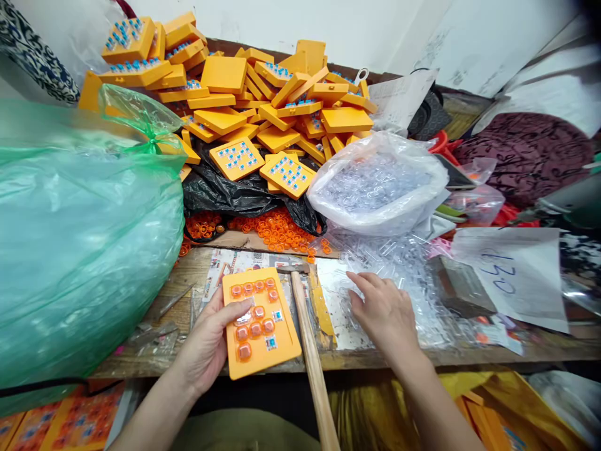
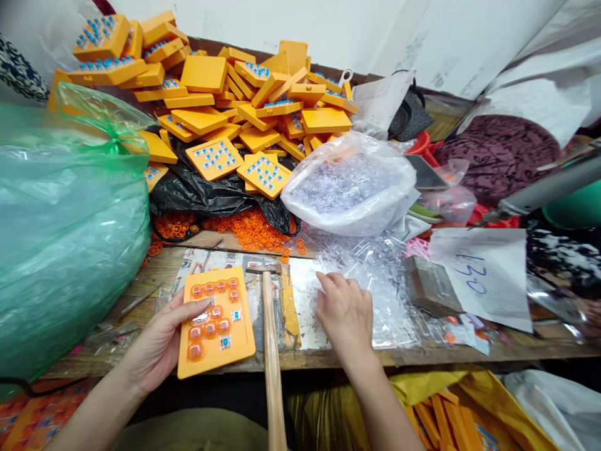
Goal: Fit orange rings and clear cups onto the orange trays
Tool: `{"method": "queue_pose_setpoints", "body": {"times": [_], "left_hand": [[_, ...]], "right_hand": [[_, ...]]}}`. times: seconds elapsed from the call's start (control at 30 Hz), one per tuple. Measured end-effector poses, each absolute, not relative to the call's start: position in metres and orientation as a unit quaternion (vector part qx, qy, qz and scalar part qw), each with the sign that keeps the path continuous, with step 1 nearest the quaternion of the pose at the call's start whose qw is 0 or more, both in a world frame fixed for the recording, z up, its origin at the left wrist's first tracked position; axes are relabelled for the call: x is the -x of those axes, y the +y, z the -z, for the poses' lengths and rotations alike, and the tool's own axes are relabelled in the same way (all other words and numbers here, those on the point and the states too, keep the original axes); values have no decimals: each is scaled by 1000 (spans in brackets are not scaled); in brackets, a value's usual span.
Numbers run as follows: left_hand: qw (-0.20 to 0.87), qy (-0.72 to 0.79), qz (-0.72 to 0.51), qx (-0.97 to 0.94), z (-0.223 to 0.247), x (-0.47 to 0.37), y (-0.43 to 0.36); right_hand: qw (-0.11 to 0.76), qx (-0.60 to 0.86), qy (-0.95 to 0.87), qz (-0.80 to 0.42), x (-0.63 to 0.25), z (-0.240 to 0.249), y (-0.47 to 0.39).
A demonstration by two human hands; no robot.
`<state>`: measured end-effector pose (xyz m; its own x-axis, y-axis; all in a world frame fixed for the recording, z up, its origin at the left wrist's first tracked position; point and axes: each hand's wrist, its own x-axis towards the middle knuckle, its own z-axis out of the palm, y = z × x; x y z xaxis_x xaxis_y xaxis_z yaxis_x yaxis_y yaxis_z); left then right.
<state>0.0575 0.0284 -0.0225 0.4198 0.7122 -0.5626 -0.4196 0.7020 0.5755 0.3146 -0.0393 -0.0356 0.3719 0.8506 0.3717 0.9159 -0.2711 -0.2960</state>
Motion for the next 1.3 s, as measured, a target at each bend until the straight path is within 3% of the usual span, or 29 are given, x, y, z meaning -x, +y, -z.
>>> {"method": "queue_pose_setpoints", "body": {"times": [0.23,0.3,0.37,0.43,1.1,1.3], "left_hand": [[869,367,-316,-104,25,-58,17],[870,357,-323,-105,27,-59,15],[876,344,-320,-108,28,-61,14],[883,333,-312,-110,29,-63,12],[854,331,-352,-191,20,-70,-5],[810,375,-380,-242,24,-70,-6]], "right_hand": [[378,719,-578,72,-299,26,-26],[466,681,-565,5,-279,21,-30],[563,605,-547,-135,-256,19,-36],[591,544,-556,-213,-237,20,-40],[493,499,-712,-35,-217,29,-52],[488,539,-685,-53,-204,38,-59]]}}
